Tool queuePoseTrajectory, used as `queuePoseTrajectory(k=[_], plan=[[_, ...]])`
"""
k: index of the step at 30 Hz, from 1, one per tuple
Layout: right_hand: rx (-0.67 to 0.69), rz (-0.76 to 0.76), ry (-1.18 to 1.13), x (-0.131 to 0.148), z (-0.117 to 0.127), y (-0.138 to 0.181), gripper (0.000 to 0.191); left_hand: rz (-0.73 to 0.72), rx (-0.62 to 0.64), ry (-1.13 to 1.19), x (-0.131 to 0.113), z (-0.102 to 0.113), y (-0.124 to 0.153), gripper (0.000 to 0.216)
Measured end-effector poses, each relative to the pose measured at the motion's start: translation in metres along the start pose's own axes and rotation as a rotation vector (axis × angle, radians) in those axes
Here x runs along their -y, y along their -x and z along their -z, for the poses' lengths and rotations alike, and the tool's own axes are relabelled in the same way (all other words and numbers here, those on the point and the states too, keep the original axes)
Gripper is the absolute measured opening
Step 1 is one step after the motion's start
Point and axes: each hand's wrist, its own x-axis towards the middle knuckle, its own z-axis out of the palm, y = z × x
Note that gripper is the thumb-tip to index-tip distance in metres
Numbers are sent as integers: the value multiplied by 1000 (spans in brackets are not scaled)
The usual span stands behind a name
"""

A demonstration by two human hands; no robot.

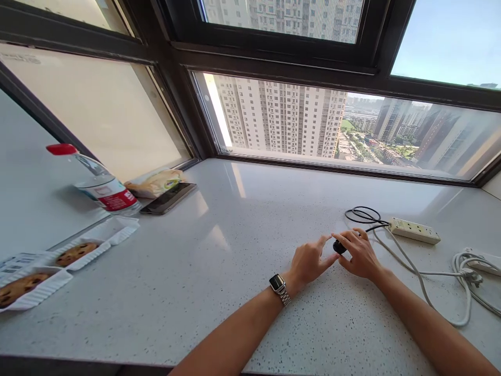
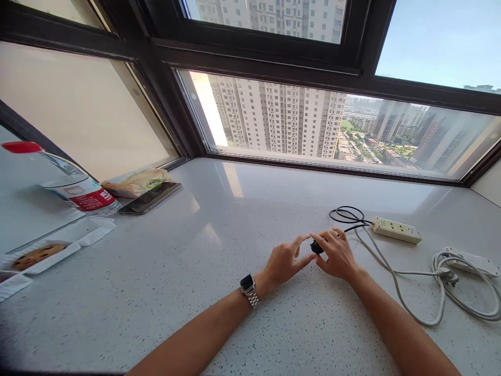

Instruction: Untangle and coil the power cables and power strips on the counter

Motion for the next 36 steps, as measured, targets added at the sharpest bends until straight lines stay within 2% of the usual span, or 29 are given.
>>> queuePoseTrajectory(k=[3, 7, 13, 17, 19, 21, 23, 25, 27, 28, 30, 33, 36], plan=[[7, -22, -210, 7, -6, 3, 65, -16, 32, -18, -5, 1, 1, 59], [6, -80, -404, 19, -7, 7, 72, 1, 4, 15, -8, 2, 3, 44], [-29, -38, -437, 30, 1, 9, 65, -13, 42, 41, -3, 3, 3, 26], [-98, -9, -491, 54, 25, 13, 52, 87, -42, 62, 5, 3, 0, 25], [-139, 21, -571, 64, 45, 21, 41, 126, -123, 164, 8, 3, -1, 25], [-191, -9, -635, 63, 69, 34, 30, 127, -224, 309, 11, 3, -3, 24], [-279, -204, -604, 46, 94, 51, 20, 128, -338, 437, 13, 4, -3, 24], [-344, -588, -379, 16, 117, 70, 11, 142, -447, 510, 13, 5, -4, 26], [-236, -920, -69, -23, 136, 92, 18, 156, -521, 534, 13, 7, -4, 27], [-154, -1005, 56, -43, 143, 104, 23, 157, -546, 534, 13, 8, -4, 27], [22, -1074, 256, -78, 151, 130, 34, 145, -576, 526, 13, 8, -5, 28], [247, -1024, 334, -114, 153, 167, 44, 118, -589, 505, 13, 7, -5, 29], [252, -952, 363, -135, 149, 191, 44, 73, -556, 491, 12, 6, -4, 29]])
